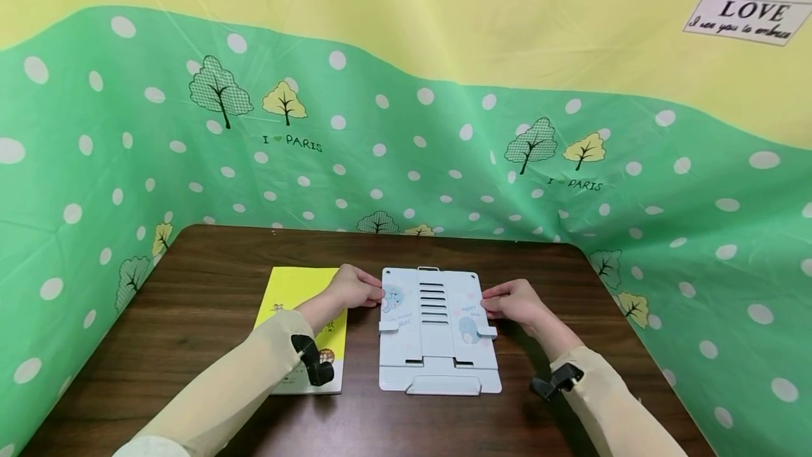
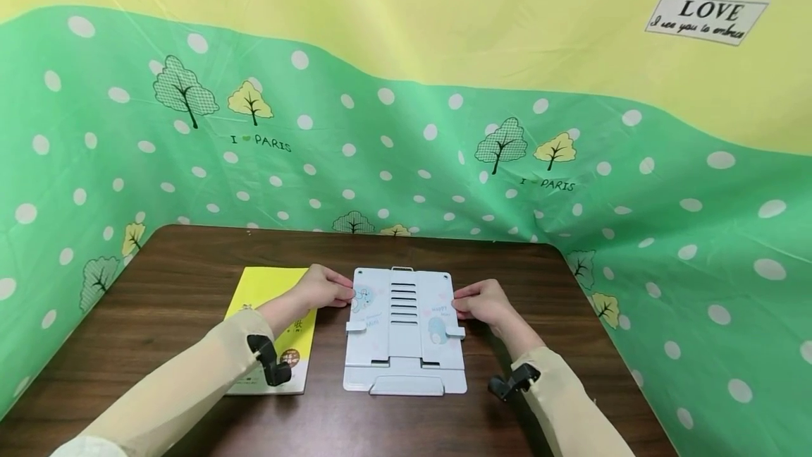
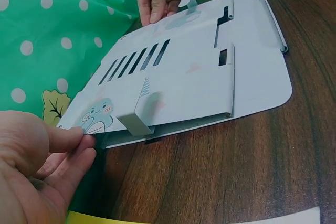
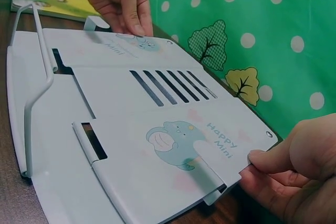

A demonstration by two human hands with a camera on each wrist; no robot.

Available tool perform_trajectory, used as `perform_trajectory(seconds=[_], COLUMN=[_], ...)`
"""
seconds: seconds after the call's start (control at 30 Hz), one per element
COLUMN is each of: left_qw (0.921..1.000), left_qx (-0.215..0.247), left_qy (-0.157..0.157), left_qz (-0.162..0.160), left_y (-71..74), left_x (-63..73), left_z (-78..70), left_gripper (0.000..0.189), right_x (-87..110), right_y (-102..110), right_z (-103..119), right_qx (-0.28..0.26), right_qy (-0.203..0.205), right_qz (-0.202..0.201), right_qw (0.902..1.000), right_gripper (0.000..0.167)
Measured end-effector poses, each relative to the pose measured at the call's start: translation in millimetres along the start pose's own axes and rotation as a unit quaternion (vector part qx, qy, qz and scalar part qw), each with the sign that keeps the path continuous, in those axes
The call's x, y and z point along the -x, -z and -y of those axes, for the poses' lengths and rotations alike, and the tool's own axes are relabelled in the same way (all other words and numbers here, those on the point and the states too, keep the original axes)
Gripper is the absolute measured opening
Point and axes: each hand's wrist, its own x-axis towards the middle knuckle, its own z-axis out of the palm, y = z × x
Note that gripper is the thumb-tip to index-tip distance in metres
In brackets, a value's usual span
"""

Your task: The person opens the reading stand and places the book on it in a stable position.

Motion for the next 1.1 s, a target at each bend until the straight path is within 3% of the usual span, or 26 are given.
perform_trajectory(seconds=[0.13, 0.37, 0.73, 1.1], left_qw=[0.9999, 0.9988, 0.9976, 0.9948], left_qx=[0.015, 0.010, -0.006, -0.010], left_qy=[-0.008, -0.047, -0.064, -0.094], left_qz=[0.002, -0.013, -0.028, -0.038], left_y=[0.8, 0.7, 0.1, 2.0], left_x=[4.7, 13.2, 21.9, 36.3], left_z=[-3.3, -7.5, -20.6, -30.8], left_gripper=[0.014, 0.014, 0.013, 0.013], right_x=[3.7, 9.3, 20.9, 35.7], right_y=[1.2, 3.2, 8.7, 14.3], right_z=[2.6, 8.7, 15.0, 25.0], right_qx=[-0.005, -0.014, 0.000, -0.024], right_qy=[0.004, 0.016, 0.045, 0.073], right_qz=[-0.006, -0.012, -0.038, -0.047], right_qw=[1.0000, 0.9997, 0.9982, 0.9959], right_gripper=[0.025, 0.027, 0.028, 0.025])
